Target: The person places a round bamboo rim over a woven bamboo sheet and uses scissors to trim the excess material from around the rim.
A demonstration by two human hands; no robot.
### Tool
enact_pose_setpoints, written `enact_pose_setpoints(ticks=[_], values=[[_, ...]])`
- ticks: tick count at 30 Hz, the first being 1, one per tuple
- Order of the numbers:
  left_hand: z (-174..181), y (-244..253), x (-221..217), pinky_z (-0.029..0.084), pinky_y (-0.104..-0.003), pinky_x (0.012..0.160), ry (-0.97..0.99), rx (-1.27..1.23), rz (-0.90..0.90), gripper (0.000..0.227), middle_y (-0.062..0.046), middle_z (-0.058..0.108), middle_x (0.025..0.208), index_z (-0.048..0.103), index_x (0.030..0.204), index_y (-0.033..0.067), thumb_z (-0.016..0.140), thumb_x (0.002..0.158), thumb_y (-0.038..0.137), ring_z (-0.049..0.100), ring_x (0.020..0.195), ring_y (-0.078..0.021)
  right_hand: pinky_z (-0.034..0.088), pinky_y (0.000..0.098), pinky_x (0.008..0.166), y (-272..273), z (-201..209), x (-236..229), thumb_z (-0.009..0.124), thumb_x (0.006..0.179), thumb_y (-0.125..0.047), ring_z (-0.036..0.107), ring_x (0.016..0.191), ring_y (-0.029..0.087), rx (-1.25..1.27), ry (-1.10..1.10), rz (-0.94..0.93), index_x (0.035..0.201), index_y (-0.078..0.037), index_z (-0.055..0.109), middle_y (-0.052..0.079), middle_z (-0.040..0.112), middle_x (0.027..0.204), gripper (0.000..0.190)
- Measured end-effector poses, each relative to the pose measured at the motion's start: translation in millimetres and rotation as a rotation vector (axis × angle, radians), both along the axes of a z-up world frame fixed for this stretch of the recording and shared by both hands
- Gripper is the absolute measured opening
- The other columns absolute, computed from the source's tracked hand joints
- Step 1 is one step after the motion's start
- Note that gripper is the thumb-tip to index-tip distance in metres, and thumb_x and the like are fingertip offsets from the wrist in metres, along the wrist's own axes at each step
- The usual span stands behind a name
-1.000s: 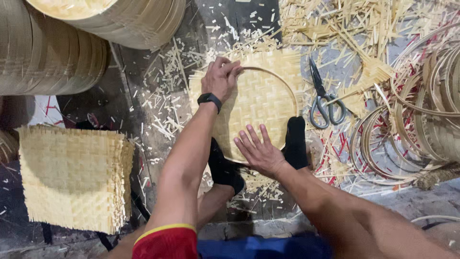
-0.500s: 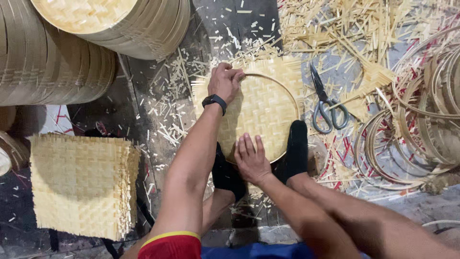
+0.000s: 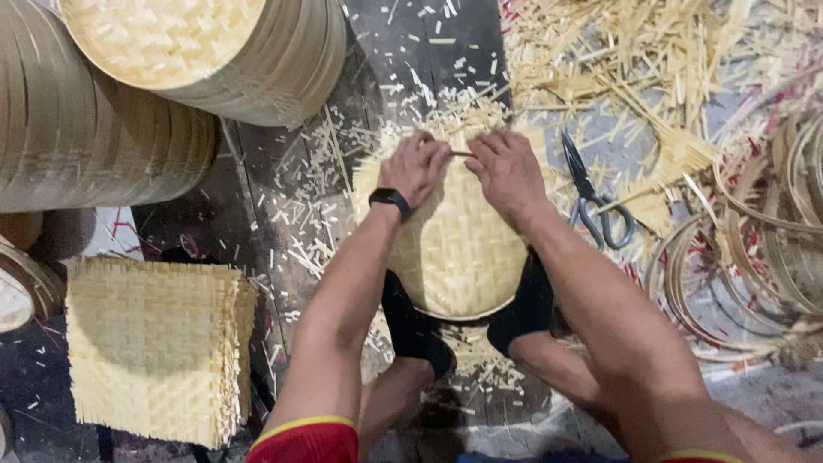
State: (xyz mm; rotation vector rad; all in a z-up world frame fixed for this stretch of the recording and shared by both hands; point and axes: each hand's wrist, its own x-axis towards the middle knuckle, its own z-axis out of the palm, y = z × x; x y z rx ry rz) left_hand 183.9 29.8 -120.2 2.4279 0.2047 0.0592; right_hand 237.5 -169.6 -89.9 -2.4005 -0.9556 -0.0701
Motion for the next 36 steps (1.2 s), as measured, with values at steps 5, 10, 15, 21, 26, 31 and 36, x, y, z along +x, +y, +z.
enact_pose_setpoints(ticks=[5, 10, 15, 21, 26, 31, 36], values=[[6, 0, 18, 0.050, -0.050, 0.080, 0.406, -0.092, 0.078, 0.050, -0.010, 0.073, 0.084, 0.077, 0.102, 0.0218, 0.048, 0.097, 0.063, 0.068, 0.086, -0.0321, 0.055, 0.0441, 0.082, 9, -2, 24, 0.066, 0.101, -0.024, 0.068, 0.091, 0.036, 0.000, 0.529, -0.125, 0.106, -0.011, 0.076, 0.016, 0.073, 0.102, 0.017], [-6, 4, 39, 0.050, -0.049, 0.082, 0.682, -0.216, 0.136, 0.057, -0.013, 0.077, 0.089, 0.074, 0.090, 0.0097, 0.052, 0.093, 0.062, 0.071, 0.087, -0.0310, 0.055, 0.0450, 0.082, 4, 3, 23, 0.067, 0.103, -0.027, 0.068, 0.083, 0.037, -0.042, 0.736, -0.244, 0.109, -0.013, 0.076, 0.021, 0.072, 0.100, 0.018], [-37, 12, 47, 0.047, -0.048, 0.082, 0.572, -0.230, 0.027, 0.058, -0.017, 0.072, 0.092, 0.074, 0.089, 0.0046, 0.053, 0.095, 0.058, 0.067, 0.089, -0.0347, 0.048, 0.0582, 0.089, -23, -12, -28, 0.056, 0.106, -0.024, 0.065, 0.099, 0.050, -0.068, 0.020, -0.424, 0.107, 0.003, 0.067, 0.029, 0.064, 0.112, 0.029], [-41, 12, 47, 0.047, -0.049, 0.079, 0.632, -0.297, 0.062, 0.059, -0.023, 0.072, 0.087, 0.070, 0.083, -0.0011, 0.056, 0.095, 0.055, 0.065, 0.084, -0.0370, 0.046, 0.0604, 0.093, -11, -9, -28, 0.040, 0.107, -0.043, 0.064, 0.102, 0.053, -0.266, 0.566, -0.699, 0.112, 0.006, 0.064, 0.035, 0.067, 0.110, 0.055], [-55, 15, 51, 0.042, -0.043, 0.074, 0.569, -0.249, -0.020, 0.056, -0.016, 0.066, 0.079, 0.065, 0.074, 0.0027, 0.055, 0.099, 0.052, 0.058, 0.072, -0.0263, 0.045, 0.0583, 0.099, -15, -8, -11, 0.035, 0.106, -0.049, 0.063, 0.109, 0.053, -0.292, 0.775, -0.729, 0.112, 0.004, 0.068, 0.036, 0.067, 0.109, 0.063], [-49, 13, 46, 0.044, -0.047, 0.074, 0.667, -0.420, 0.096, 0.058, -0.021, 0.064, 0.086, 0.058, 0.081, -0.0016, 0.058, 0.102, 0.053, 0.052, 0.075, -0.0299, 0.043, 0.0548, 0.105, -20, -2, -5, 0.037, 0.105, -0.050, 0.058, 0.119, 0.050, -0.260, 0.914, -0.714, 0.120, -0.002, 0.068, 0.033, 0.064, 0.120, 0.059], [-38, 13, 41, 0.046, -0.041, 0.090, 0.682, -0.297, 0.144, 0.049, -0.014, 0.071, 0.106, 0.068, 0.101, 0.0076, 0.055, 0.097, 0.055, 0.065, 0.102, -0.0300, 0.043, 0.0464, 0.111, 9, 18, -6, 0.054, 0.103, -0.032, 0.054, 0.125, 0.032, 0.190, 0.457, -0.532, 0.133, 0.000, 0.051, 0.020, 0.052, 0.132, 0.044]])
